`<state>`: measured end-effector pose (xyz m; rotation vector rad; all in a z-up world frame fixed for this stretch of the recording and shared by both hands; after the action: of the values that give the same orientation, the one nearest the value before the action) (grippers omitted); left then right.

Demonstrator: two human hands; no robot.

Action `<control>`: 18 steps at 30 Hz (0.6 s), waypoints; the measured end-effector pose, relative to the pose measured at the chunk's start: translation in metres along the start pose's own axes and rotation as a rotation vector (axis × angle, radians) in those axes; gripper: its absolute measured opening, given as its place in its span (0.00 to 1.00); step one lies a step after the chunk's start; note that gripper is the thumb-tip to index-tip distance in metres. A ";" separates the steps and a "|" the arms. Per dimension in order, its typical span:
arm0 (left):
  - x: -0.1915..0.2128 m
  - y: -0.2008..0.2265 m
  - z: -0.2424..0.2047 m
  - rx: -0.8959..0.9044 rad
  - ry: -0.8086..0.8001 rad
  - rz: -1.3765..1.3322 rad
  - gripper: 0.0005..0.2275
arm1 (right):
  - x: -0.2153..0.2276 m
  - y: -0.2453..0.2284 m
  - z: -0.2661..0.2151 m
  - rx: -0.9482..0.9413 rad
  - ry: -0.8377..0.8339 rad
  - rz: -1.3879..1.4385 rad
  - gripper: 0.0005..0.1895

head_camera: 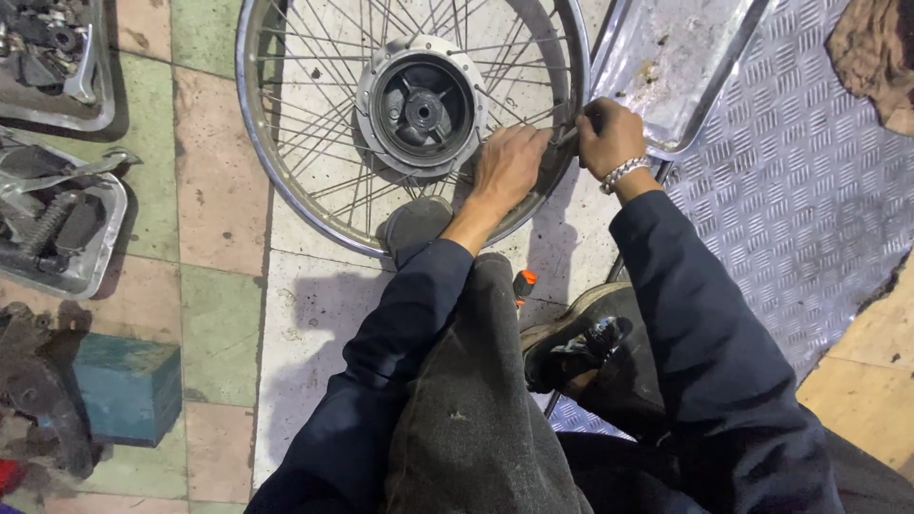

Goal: The person sits on the floor and uses a spoke wrench to tighten the nipples on a bicycle wheel. They systematically rotate the wheel and adjust the spokes to ensure proper tension.

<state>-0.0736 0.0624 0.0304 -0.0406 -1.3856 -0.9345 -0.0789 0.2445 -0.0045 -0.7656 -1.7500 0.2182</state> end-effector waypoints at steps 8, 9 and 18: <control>-0.022 -0.002 0.000 0.090 -0.198 0.072 0.12 | 0.010 -0.034 -0.022 0.087 0.067 0.063 0.05; -0.020 -0.004 -0.001 0.088 -0.190 0.084 0.12 | 0.009 -0.042 -0.025 0.136 0.088 0.025 0.04; -0.012 0.000 -0.002 -0.015 0.050 0.079 0.08 | -0.011 -0.040 -0.002 -0.050 -0.312 -0.677 0.13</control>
<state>-0.0703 0.0675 0.0201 -0.0825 -1.3216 -0.8749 -0.0908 0.2068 0.0081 -0.1412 -2.2140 -0.1767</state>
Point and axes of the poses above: each hand's wrist, its own z-axis towards the middle knuckle, its own x-axis out of the back of the hand, y = z × x, the point moved 9 cm from there along z, towards the middle knuckle, and after that the axes turned 12 degrees about z, right-handed, at the moved point
